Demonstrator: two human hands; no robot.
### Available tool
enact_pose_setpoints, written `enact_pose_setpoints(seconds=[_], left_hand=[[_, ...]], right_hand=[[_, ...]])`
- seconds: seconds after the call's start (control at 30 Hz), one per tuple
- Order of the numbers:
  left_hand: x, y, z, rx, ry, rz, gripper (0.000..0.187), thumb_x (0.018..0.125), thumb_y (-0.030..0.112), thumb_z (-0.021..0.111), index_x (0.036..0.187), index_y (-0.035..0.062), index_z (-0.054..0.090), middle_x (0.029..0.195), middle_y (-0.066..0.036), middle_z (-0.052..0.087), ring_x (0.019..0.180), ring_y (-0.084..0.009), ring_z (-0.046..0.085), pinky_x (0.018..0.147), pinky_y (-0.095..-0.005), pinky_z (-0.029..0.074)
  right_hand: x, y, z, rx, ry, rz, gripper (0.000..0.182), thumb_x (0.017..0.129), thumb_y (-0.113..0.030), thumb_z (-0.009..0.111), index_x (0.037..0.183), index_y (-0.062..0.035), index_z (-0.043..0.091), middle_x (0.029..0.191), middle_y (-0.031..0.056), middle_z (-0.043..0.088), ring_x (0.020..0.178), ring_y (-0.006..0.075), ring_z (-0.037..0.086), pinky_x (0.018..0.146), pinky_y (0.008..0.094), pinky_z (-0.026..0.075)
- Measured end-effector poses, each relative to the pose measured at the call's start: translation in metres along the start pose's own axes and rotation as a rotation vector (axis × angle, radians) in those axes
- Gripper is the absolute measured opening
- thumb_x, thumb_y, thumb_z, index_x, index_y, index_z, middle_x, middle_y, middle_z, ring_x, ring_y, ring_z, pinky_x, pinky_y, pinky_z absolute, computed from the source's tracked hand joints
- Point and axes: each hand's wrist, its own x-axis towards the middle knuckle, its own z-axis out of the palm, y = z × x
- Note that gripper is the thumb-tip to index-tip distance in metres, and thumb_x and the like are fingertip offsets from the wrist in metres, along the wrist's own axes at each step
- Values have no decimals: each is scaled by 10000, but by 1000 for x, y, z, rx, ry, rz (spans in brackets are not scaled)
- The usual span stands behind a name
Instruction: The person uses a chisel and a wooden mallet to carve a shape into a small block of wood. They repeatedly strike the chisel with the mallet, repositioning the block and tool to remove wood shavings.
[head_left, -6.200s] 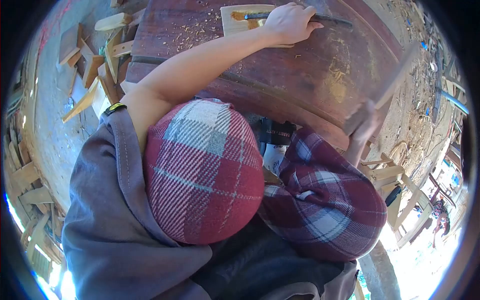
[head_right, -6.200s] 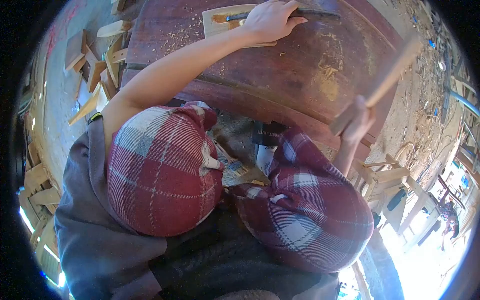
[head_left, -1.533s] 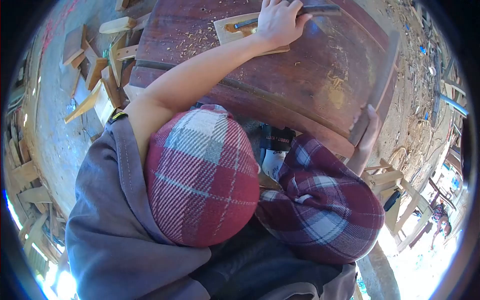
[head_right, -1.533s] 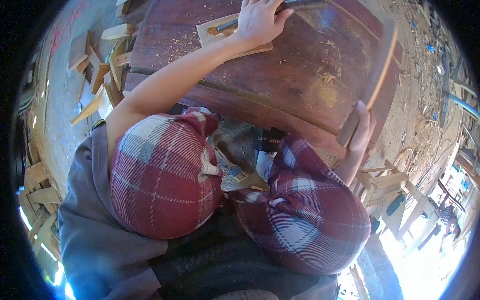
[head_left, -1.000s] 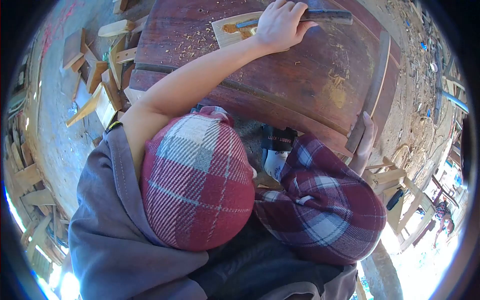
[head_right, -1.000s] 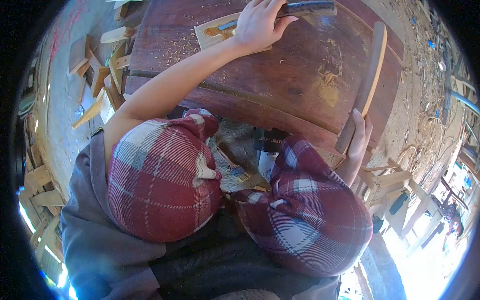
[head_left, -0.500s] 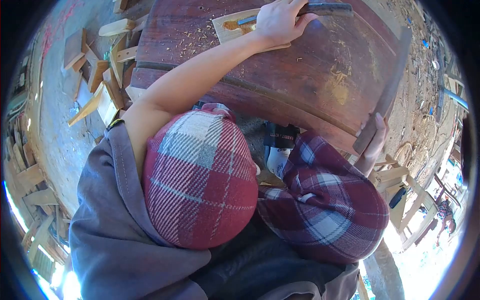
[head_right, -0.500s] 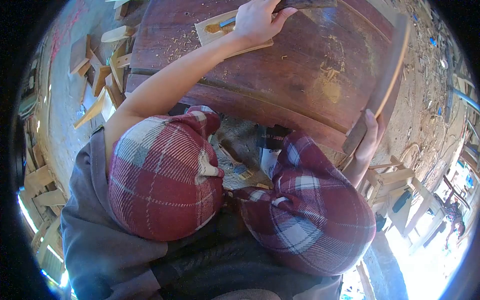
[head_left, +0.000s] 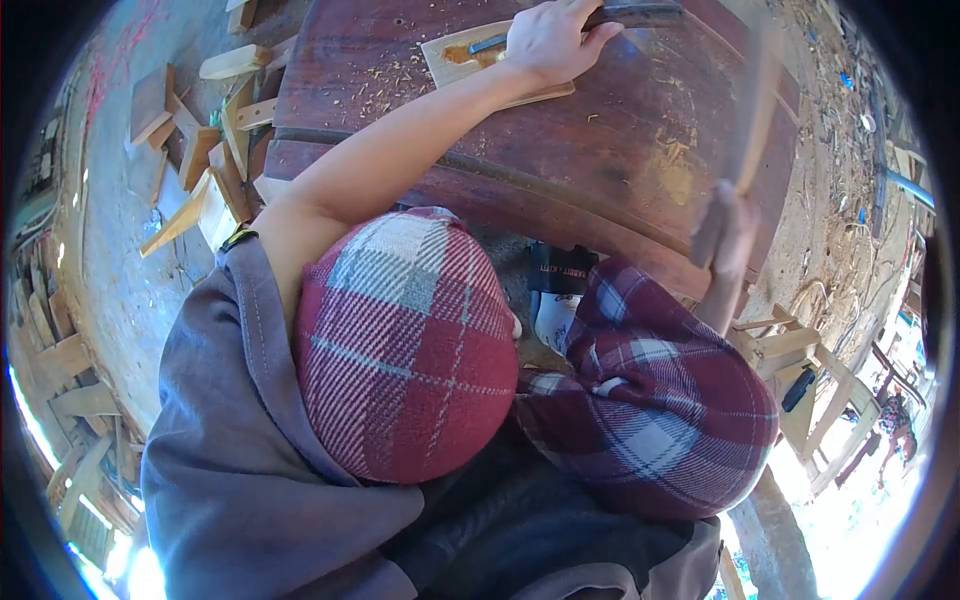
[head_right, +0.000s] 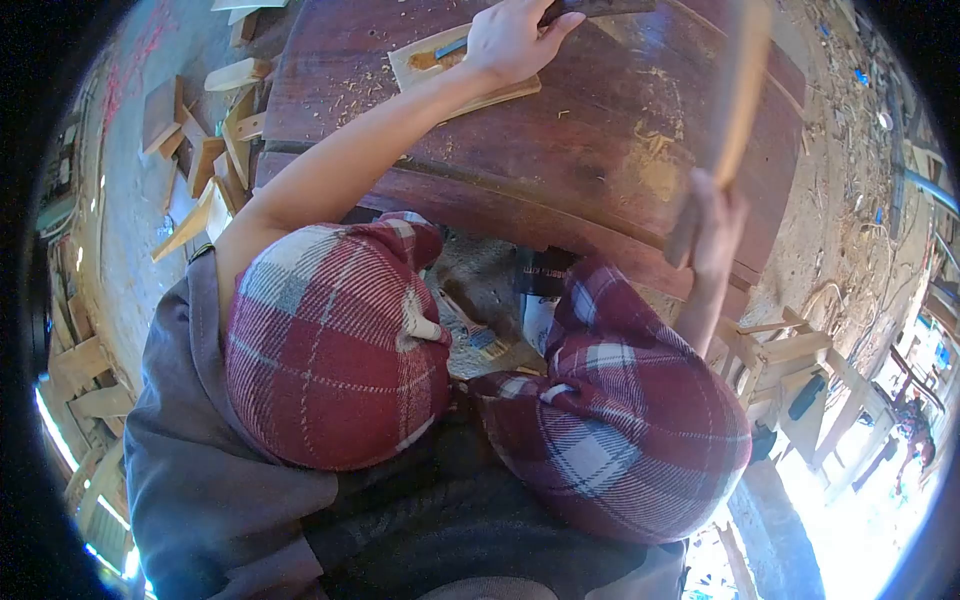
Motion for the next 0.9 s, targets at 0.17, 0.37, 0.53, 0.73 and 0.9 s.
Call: enact_pose_setpoints(seconds=[0.17,0.37,0.53,0.73,0.9], left_hand=[[1,-6,-1,13,-92,-62,328,938,347,543,1023,30,531,832,-211,643,814,-421,622,685,-498,485],[3,1,-1,17,-101,-82,319,936,347,544,1011,38,531,816,-199,650,805,-412,629,673,-504,484],[3,-4,-4,33,-140,-127,291,936,330,543,981,42,527,791,-200,646,785,-418,628,660,-511,479],[2,-3,-3,29,-116,-118,284,931,327,552,984,49,534,796,-202,649,786,-421,630,661,-512,481],[2,-9,-3,94,-106,-195,313,932,339,545,1033,43,538,834,-212,657,813,-430,628,684,-509,490]], right_hand=[[-14,7,32,-152,-51,31,395,846,-369,648,910,19,611,727,19,534,675,98,488,569,278,408],[-9,8,5,309,257,-77,327,845,-340,616,863,-16,578,656,30,538,530,129,522,445,270,399],[-1,8,28,-47,-35,20,450,844,-397,627,984,28,577,671,47,552,507,128,523,433,261,412],[20,1,12,428,92,-69,463,842,-465,588,979,-24,560,665,38,546,510,115,521,448,251,425],[25,5,31,-114,-103,20,471,859,-433,618,964,26,615,741,29,546,664,112,523,573,266,402]])
